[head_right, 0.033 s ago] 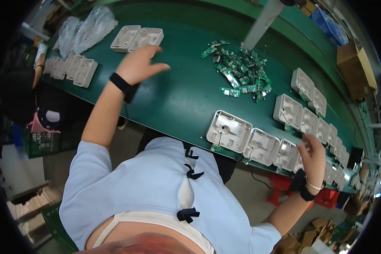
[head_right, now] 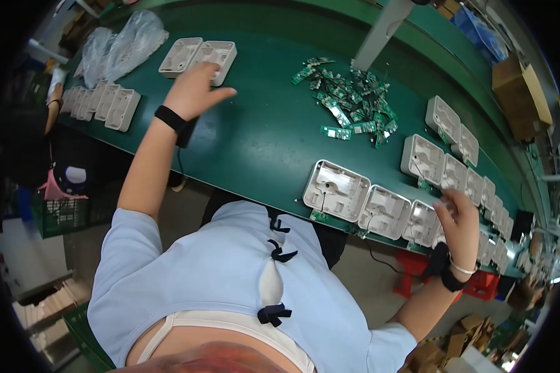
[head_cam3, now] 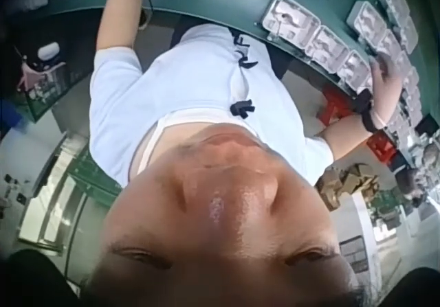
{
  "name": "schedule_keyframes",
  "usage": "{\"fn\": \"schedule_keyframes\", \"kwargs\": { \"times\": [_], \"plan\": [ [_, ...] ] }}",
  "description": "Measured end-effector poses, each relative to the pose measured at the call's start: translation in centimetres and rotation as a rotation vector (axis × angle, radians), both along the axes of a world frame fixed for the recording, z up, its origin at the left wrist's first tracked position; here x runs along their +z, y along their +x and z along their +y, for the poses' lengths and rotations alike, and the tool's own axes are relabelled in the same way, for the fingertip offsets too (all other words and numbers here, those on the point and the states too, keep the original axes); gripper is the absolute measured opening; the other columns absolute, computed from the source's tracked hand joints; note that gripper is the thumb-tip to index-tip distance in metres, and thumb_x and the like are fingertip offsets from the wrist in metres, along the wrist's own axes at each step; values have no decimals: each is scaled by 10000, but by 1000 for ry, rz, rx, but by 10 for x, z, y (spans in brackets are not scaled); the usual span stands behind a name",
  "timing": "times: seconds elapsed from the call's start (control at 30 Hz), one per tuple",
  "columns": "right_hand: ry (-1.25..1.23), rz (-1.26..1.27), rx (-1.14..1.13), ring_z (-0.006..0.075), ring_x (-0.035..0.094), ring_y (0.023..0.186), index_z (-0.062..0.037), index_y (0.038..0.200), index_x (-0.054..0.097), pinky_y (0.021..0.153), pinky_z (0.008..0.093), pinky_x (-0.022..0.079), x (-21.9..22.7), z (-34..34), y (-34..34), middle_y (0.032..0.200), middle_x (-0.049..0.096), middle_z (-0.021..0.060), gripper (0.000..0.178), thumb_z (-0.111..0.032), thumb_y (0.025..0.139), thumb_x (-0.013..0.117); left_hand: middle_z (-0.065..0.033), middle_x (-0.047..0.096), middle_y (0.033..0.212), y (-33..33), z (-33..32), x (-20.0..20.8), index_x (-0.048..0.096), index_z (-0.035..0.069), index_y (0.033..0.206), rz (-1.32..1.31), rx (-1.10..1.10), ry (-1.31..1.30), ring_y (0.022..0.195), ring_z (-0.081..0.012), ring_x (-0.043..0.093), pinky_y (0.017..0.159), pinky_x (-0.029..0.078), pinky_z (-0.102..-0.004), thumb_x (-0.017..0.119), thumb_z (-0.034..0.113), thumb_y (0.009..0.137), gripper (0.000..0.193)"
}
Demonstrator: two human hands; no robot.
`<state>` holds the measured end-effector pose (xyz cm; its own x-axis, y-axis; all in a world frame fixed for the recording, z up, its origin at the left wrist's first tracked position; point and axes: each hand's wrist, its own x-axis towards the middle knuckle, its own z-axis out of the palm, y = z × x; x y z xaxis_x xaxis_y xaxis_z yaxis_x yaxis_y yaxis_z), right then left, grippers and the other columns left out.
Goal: The person picks up a circuit board and a plastic housing, threads a wire through a hole in the housing, and presses the circuit board into place. This process is repeated for several units, which are then placed back onto the assembly line.
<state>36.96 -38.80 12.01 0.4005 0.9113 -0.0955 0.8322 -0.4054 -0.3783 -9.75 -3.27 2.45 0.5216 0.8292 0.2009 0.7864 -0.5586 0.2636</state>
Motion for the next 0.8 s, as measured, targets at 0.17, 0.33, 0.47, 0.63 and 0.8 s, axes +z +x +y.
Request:
{"fn": "schedule_keyframes", "kwargs": {
  "times": [0.17, 0.33, 0.47, 0.63, 0.8],
  "plan": [
    [64, 341, 147, 93, 622, 738, 18, 1194, 681, 664, 247, 513, 10, 106, -86, 923, 697, 39, 282, -142, 966, 720, -143, 708, 1141, -18, 35, -43, 744, 64, 1123, 157, 167, 205, 1116, -339, 665, 1022, 448, -569, 792, 462, 853, 484],
    [4, 256, 185, 148, 676, 648, 23, 1176, 680, 572, 290, 531, -38, 224, -130, 880, 699, 89, 302, -176, 952, 717, -74, 712, 1111, -9, 41, -49, 773, 106, 1019, 293, 94, 263, 1079, -277, 662, 1044, 370, -624, 767, 398, 880, 323],
    [-49, -71, 236, 364, 742, 966, 5, 1191, 714, 815, 452, 596, -90, 305, -123, 1074, 746, 228, 351, -198, 904, 713, -11, 689, 1030, -19, 26, -53, 764, 135, 957, 266, 20, 280, 1075, -246, 644, 1081, 325, -641, 768, 363, 875, 243],
    [-113, -391, 335, 386, 720, 928, -17, 1086, 766, 856, 443, 583, -139, 344, -106, 1016, 761, 188, 279, -200, 876, 752, -13, 679, 979, -49, -40, -35, 776, 140, 921, 78, -191, 317, 1057, -218, 634, 1105, 305, -649, 774, 284, 840, 165],
    [32, -136, 327, 367, 734, 944, -16, 960, 795, 844, 434, 587, -117, 330, -114, 1007, 770, 185, 230, -213, 843, 777, 8, 650, 948, -78, -103, -27, 774, 134, 955, 6, -319, 154, 1026, -194, 627, 1143, 281, -655, 789, 213, 831, 147]
  ]
}}
